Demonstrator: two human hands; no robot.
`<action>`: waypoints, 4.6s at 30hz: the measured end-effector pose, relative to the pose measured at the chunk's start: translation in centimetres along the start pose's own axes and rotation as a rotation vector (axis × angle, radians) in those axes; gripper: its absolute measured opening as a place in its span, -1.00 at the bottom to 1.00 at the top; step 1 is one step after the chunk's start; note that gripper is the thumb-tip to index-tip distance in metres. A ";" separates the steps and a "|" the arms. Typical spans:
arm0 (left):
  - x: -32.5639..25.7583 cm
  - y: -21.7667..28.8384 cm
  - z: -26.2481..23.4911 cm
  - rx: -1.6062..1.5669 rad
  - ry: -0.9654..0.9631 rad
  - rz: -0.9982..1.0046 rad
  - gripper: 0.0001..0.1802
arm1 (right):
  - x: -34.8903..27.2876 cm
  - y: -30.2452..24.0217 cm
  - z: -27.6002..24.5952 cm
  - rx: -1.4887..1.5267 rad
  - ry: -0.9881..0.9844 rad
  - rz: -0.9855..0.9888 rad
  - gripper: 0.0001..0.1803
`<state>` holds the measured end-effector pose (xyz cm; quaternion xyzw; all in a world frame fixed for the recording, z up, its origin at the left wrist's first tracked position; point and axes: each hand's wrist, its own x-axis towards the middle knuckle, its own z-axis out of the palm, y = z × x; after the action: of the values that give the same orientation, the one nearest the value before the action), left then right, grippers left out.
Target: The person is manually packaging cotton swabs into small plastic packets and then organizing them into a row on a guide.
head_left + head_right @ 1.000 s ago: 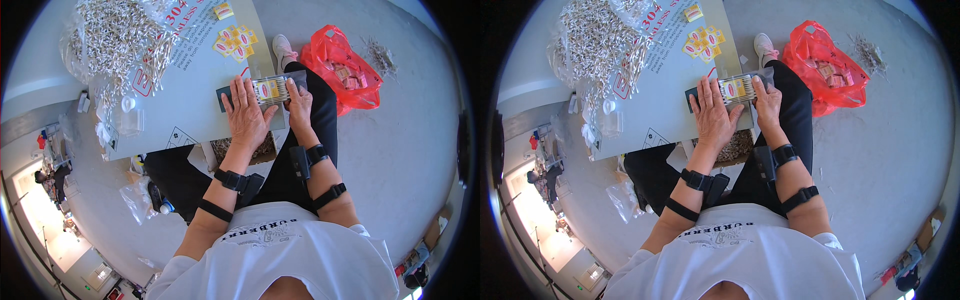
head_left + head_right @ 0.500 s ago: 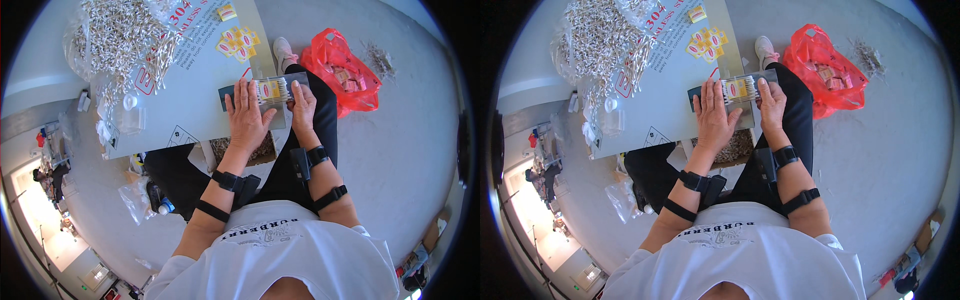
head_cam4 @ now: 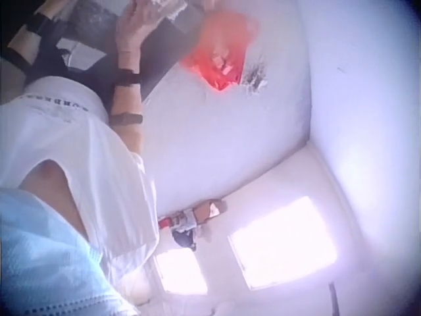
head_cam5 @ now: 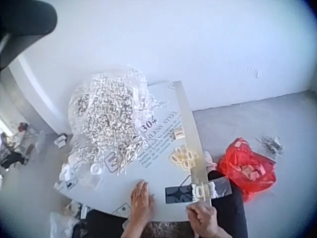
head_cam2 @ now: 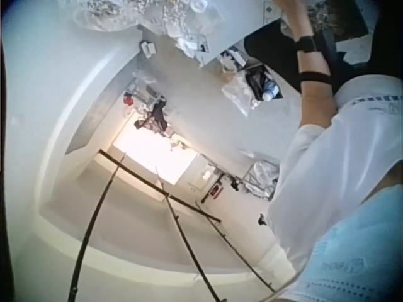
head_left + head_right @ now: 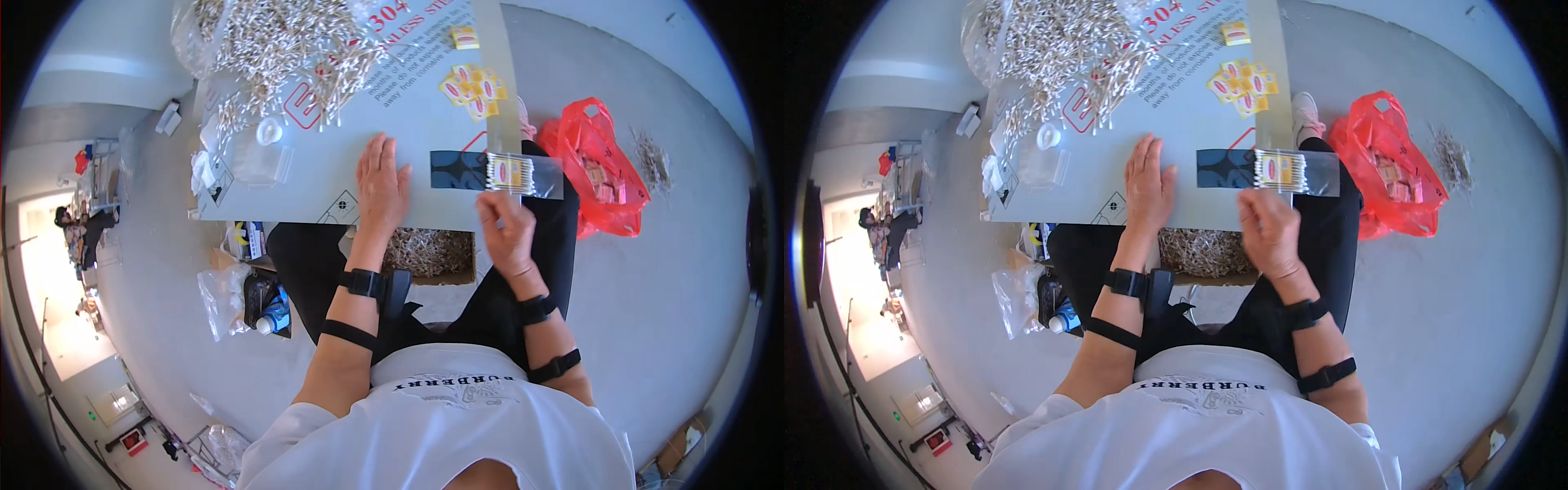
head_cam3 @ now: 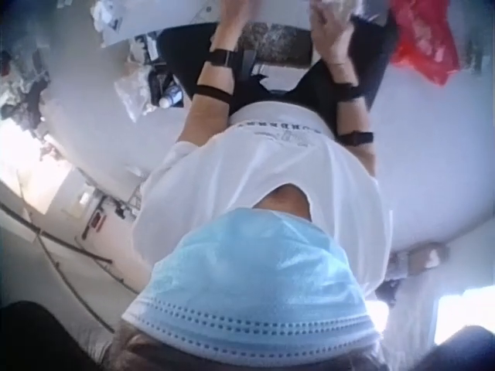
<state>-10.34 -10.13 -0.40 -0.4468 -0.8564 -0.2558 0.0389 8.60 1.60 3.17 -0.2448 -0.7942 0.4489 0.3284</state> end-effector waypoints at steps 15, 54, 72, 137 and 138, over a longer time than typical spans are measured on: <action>7.4 -7.7 -2.3 0.175 0.297 -0.394 -0.64 | 1.5 -0.6 8.9 0.002 -0.226 0.051 -0.95; 1.6 -2.4 -1.4 -0.144 0.165 -0.031 -0.82 | 10.0 2.3 9.4 -0.134 -0.375 -0.072 -0.80; 2.3 -2.8 -1.3 -0.188 0.207 -0.044 -0.78 | 7.3 1.2 9.3 -0.200 -0.207 -0.142 -0.61; 11.8 -5.9 -2.2 -0.211 -0.207 -0.203 -0.82 | 5.9 1.3 9.5 -0.107 -0.065 -0.111 -0.69; 11.7 -5.8 -2.1 -0.213 -0.210 -0.202 -0.82 | 5.9 1.2 9.4 -0.103 -0.063 -0.113 -0.69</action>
<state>-22.26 -5.15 2.51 -0.3843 -0.8643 -0.2998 -0.1242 -2.23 0.99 0.34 -0.2018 -0.8387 0.3959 0.3148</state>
